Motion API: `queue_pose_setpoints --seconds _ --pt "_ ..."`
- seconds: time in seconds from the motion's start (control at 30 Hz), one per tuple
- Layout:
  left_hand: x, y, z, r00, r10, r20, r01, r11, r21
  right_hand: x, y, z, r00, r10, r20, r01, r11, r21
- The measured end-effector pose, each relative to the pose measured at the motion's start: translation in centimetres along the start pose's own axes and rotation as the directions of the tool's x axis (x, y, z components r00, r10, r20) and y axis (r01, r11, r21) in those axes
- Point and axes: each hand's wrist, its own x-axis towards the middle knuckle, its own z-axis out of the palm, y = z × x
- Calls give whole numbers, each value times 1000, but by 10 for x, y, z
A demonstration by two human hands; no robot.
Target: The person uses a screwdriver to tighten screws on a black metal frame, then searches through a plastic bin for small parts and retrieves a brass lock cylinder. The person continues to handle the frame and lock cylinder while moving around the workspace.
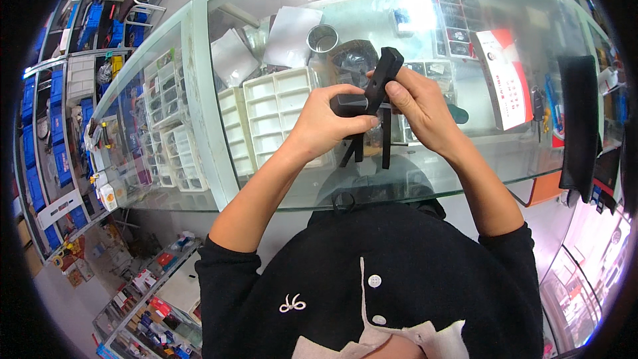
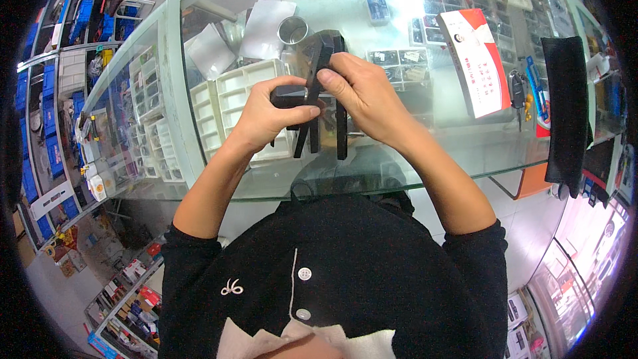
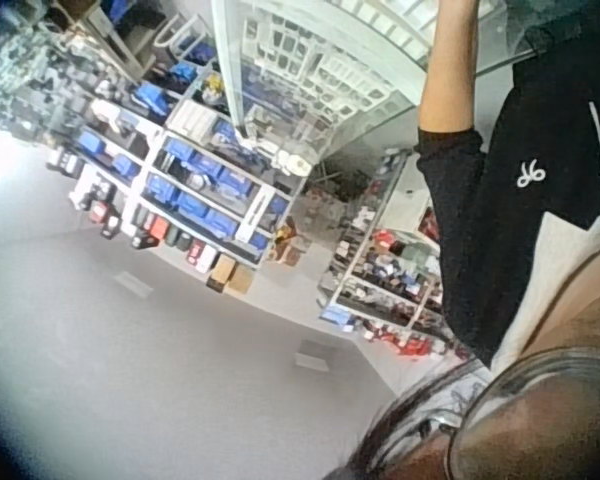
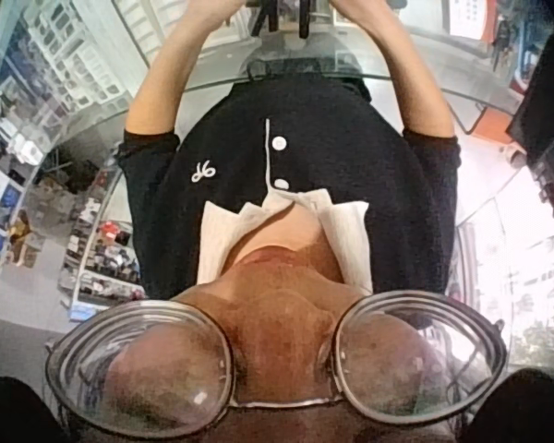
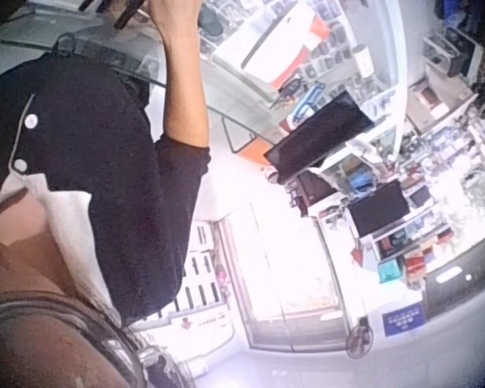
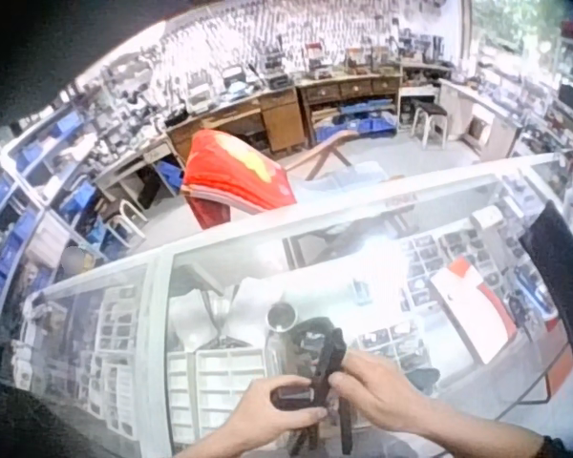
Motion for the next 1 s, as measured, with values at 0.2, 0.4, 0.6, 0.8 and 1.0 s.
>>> queue_pose_setpoints --seconds 0.2,0.4,0.6,0.8,1.0 --pt "2 -15 3 997 -72 -2 71 997 -41 -19 8 -7 932 -323 -168 220 867 -447" --pt "-1 -21 4 989 -150 15 149 956 -252 -58 31 -45 975 -199 -101 66 689 -721" --pt "-6 -13 7 990 -144 -15 128 922 -366 -72 40 -53 972 -195 -131 80 802 -593" --pt "-17 -4 -16 995 -95 6 89 909 -407 -72 -3 -47 966 -229 -117 141 853 -503" --pt "-33 5 -30 994 54 -91 -83 933 -350 -68 -49 -45 965 -246 -94 162 837 -523"
